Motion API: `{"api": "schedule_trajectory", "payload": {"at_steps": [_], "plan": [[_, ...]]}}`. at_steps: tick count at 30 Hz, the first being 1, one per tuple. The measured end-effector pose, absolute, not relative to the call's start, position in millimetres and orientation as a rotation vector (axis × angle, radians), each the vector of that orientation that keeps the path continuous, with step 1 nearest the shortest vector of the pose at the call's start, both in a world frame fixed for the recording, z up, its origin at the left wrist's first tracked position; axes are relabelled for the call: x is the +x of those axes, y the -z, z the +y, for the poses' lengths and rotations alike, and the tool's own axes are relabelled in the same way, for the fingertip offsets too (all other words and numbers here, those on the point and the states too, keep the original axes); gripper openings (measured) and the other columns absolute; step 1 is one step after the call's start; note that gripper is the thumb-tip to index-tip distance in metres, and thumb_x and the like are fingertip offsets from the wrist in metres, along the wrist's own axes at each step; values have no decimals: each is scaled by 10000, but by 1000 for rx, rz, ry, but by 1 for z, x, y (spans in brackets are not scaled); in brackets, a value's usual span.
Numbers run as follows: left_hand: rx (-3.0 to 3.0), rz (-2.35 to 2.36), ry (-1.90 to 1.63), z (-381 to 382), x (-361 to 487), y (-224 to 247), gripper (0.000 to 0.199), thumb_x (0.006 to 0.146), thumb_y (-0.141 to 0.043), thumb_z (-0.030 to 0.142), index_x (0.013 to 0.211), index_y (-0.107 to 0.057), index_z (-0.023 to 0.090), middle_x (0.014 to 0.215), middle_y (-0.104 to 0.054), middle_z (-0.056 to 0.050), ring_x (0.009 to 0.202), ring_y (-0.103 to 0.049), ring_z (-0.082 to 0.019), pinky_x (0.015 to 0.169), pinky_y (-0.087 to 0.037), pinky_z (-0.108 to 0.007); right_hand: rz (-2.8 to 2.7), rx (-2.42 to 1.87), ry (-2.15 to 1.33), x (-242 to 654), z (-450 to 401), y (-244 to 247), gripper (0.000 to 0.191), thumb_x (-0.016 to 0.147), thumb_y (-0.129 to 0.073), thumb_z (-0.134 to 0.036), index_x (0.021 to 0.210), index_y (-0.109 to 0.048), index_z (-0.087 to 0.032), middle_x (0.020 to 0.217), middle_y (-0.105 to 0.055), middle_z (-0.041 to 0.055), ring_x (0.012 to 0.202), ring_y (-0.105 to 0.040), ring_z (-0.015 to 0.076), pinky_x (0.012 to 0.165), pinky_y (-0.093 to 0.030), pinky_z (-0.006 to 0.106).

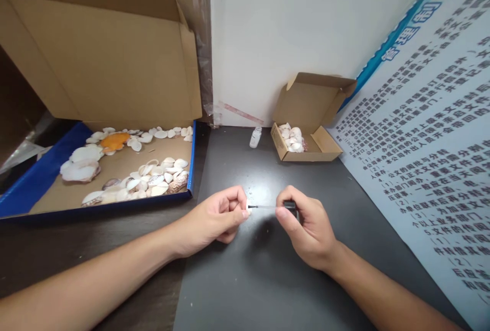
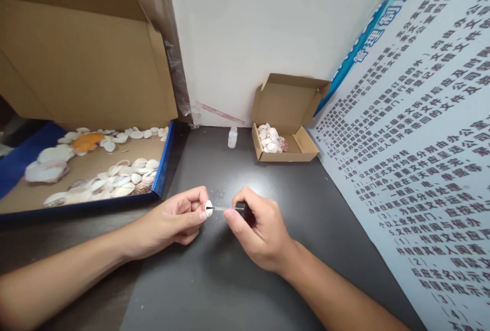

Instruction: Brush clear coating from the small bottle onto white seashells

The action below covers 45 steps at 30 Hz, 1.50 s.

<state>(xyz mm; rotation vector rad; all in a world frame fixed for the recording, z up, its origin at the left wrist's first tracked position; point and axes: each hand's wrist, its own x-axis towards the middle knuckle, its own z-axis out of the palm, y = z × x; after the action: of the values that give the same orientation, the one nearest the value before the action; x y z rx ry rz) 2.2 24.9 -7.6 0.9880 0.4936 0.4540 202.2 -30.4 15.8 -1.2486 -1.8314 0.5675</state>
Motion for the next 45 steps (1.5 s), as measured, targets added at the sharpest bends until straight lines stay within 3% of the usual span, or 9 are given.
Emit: {"api": "schedule_trajectory", "payload": {"at_steps": [7, 25, 45], "plan": [[1013, 494, -451, 25, 3, 7, 306, 853, -687, 381, 801, -451, 193, 564, -354, 111, 442, -217, -24, 420, -191, -165, -1781, -1344, -478, 202, -29, -15, 232, 922, -492, -318, 719, -445, -217, 538, -375, -71, 452, -356, 88, 442, -324, 208], [903, 493, -460, 25, 2, 5, 212, 858, -643, 267, 798, -452, 199, 576, -309, 101, 478, -200, -49, 447, -233, -176, -1779, -1240, -711, 203, -30, -12, 244, 931, -493, -283, 709, -420, -213, 553, -391, -73, 471, -352, 84, 462, -299, 207], [874, 494, -436, 25, -1, 4, 215, 808, -644, 277, 768, -451, 192, 600, -299, 81, 509, -221, -65, 461, -220, -201, -1722, -1162, -791, 203, -34, -7, 205, 944, -487, -292, 760, -439, -215, 573, -406, -72, 478, -348, 87, 463, -286, 206]]}}
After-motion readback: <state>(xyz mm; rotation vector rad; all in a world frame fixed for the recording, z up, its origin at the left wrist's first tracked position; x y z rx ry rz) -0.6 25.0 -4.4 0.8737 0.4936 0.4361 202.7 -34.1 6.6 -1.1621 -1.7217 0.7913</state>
